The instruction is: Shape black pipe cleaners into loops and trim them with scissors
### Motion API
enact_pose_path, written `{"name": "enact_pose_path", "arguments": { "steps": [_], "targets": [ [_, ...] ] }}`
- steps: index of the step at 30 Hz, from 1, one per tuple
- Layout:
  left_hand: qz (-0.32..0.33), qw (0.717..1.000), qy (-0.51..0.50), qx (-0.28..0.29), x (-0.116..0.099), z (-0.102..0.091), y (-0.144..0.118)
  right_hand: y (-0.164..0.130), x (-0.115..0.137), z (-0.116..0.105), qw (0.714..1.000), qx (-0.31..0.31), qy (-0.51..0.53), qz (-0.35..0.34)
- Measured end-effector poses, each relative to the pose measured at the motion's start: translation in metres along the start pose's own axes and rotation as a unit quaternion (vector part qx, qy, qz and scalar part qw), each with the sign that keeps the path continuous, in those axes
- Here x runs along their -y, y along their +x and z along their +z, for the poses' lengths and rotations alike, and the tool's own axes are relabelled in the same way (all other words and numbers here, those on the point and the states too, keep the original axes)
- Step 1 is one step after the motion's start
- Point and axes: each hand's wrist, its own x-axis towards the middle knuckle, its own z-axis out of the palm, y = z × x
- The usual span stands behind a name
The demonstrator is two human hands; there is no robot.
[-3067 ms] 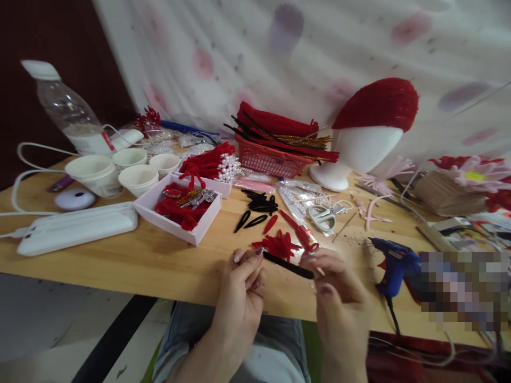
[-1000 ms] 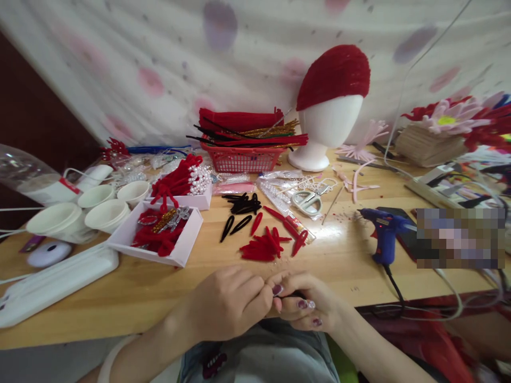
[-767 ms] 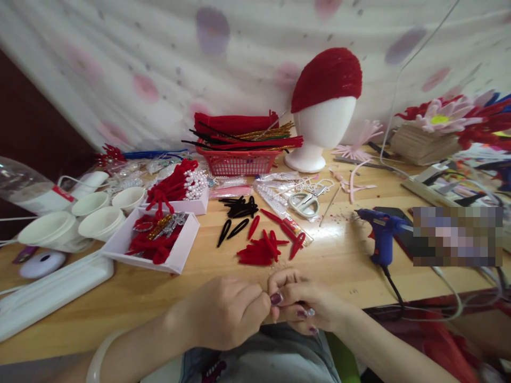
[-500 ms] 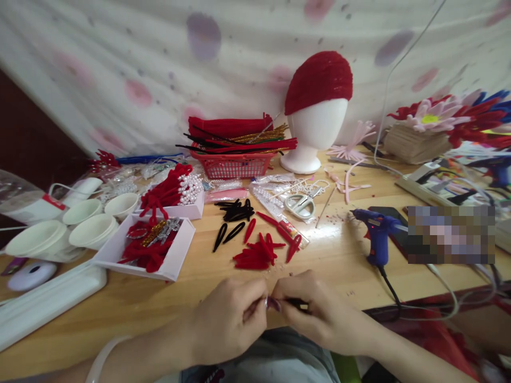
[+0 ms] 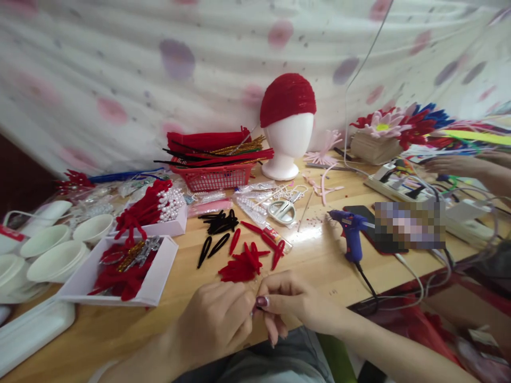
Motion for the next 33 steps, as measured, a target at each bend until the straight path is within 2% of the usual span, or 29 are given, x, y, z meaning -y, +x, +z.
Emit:
{"name": "enact_pose_path", "arguments": {
  "steps": [3,5,9,15,18,21,25,28,29,30,31,32,33],
  "targets": [
    [0.085,0.996,0.025,-0.03,0.003,0.001,-0.001,0.006,-0.012,-0.004,0.992,0.03,0.109,0.052],
    [0.127,0.99,0.04,-0.048,0.005,0.002,-0.001,0.009,-0.018,-0.005,0.985,0.021,0.154,0.076],
    [0.143,0.986,0.077,-0.023,0.012,0.002,0.002,0.011,-0.021,-0.003,0.979,-0.011,0.187,0.079],
    [0.171,0.981,0.09,-0.014,0.012,0.002,0.004,0.01,-0.014,-0.002,0.968,0.034,0.206,0.141],
    [0.141,0.988,0.067,-0.006,0.008,0.006,0.001,0.01,-0.015,-0.002,0.973,0.02,0.192,0.127],
    [0.074,0.997,0.012,0.003,0.004,0.009,-0.001,0.01,-0.014,-0.001,0.984,-0.039,0.16,0.069],
    [-0.018,0.999,0.01,-0.032,-0.001,0.01,0.003,0.003,-0.004,0.006,0.993,-0.106,0.011,-0.043],
    [-0.11,0.992,-0.044,-0.047,-0.008,0.009,0.008,-0.003,0.002,0.011,0.978,-0.133,-0.098,-0.13],
    [-0.167,0.98,-0.099,-0.04,-0.011,0.009,0.01,-0.004,0.003,0.012,0.965,-0.143,-0.148,-0.163],
    [-0.242,0.954,-0.172,-0.029,-0.014,0.011,0.011,-0.004,0.002,0.012,0.942,-0.155,-0.216,-0.207],
    [-0.332,0.907,-0.258,-0.02,-0.016,0.013,0.012,-0.003,0.0,0.011,0.904,-0.163,-0.299,-0.258],
    [-0.428,0.834,-0.347,-0.013,-0.017,0.015,0.013,-0.001,-0.002,0.01,0.852,-0.166,-0.388,-0.309],
    [-0.519,0.742,-0.424,-0.004,-0.019,0.018,0.013,0.0,-0.004,0.008,0.794,-0.161,-0.469,-0.352]
  ]
}}
